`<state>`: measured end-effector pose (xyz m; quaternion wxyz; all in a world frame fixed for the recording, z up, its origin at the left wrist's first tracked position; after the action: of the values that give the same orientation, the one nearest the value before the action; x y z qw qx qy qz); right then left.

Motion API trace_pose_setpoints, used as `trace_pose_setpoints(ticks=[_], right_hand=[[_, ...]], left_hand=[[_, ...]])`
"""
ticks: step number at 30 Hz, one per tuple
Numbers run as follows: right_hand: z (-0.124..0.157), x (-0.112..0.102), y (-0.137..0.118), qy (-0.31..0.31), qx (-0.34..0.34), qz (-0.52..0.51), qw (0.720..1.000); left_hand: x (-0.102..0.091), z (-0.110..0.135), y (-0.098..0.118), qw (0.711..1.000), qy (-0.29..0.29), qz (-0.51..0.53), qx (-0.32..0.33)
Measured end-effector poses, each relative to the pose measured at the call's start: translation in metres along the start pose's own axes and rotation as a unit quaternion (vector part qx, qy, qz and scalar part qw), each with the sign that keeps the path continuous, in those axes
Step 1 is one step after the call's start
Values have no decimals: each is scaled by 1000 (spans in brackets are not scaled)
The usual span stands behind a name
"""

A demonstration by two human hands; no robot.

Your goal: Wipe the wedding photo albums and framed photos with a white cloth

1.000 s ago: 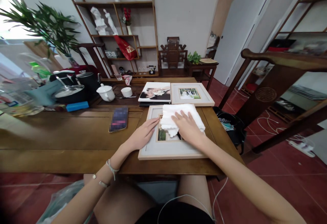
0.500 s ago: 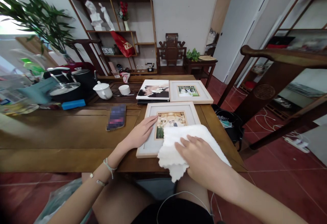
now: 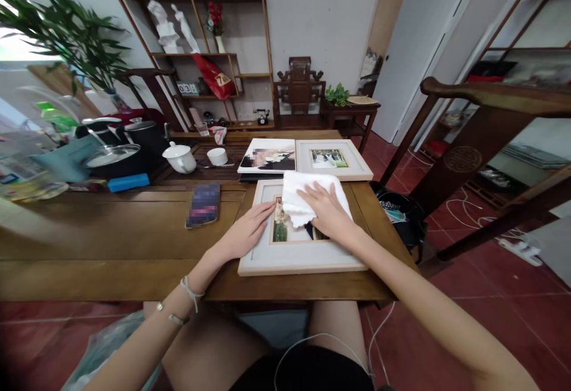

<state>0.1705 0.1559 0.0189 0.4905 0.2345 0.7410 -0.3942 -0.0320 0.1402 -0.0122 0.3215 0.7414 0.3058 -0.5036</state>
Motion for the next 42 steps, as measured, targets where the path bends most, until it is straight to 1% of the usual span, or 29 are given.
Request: trace_pose_setpoints(ticks=[2, 4, 7, 9, 11, 13, 15, 17, 19, 21, 23, 26, 28, 30, 33, 36, 39, 40, 41, 42], right_hand=[[-8, -2, 2, 20, 7, 35, 999], [-13, 0, -1, 11, 19, 69, 997], [-11, 9, -12, -46, 41, 123, 990], [-4, 11, -26, -87, 50, 144, 985], [9, 10, -47, -121, 51, 148, 980], [28, 6, -71, -150, 36, 145, 977], [49, 2, -94, -147, 6, 143, 979], [68, 1, -111, -137, -14, 145, 980], [82, 4, -121, -132, -32, 146, 980], [89, 9, -125, -131, -44, 145, 980], [88, 13, -123, -133, -44, 142, 980], [77, 15, -113, -146, -44, 123, 981], [67, 16, -100, -151, -37, 111, 982], [56, 17, -82, -143, -25, 102, 984], [36, 15, -49, -102, -1, 104, 989], [12, 5, -20, -41, 22, 104, 994], [-14, -13, -2, 30, 34, 100, 994], [-22, -17, 1, 44, 39, 107, 993], [-30, -20, 4, 48, 43, 118, 991], [-37, -20, 6, 39, 46, 133, 989]], left_hand=[[0, 0, 0, 1000, -4, 0, -4], [1, 0, -1, 1000, -7, 0, -6], [1, 0, -1, 1000, -5, 2, -6], [1, 0, -1, 1000, -3, 3, -4], [1, 0, -1, 1000, -3, 3, -6], [2, 0, -1, 1000, -1, 2, -7], [2, 1, -1, 1000, 4, 2, -6], [3, 1, -2, 1000, 6, 2, -3], [3, 1, -2, 1000, 3, 1, -2], [4, 2, -2, 1000, 2, 0, -3], [3, 2, -2, 1000, 2, 0, -5], [3, 1, -2, 1000, 2, 4, -2], [2, 1, -1, 1000, 4, 4, 1], [2, 1, -1, 1000, 11, 2, 3], [2, 0, -2, 1000, 14, 2, 1], [3, 0, -3, 1000, 3, 6, -8], [3, 1, -3, 1000, -2, 9, -8], [3, 1, -3, 1000, -2, 10, -7], [3, 1, -3, 1000, -1, 11, -6], [2, 1, -3, 1000, 1, 12, -6]])
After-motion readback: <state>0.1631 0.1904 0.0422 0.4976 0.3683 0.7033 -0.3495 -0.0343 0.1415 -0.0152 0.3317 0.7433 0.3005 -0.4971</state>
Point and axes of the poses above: each hand's wrist, its own z-axis away from the middle knuckle, its own x-axis out of the palm, y = z × x, the point moved 5 cm from there along -z, towards the middle knuckle, and after that the axes turned 11 degrees about -z, right-handed, at the moved point
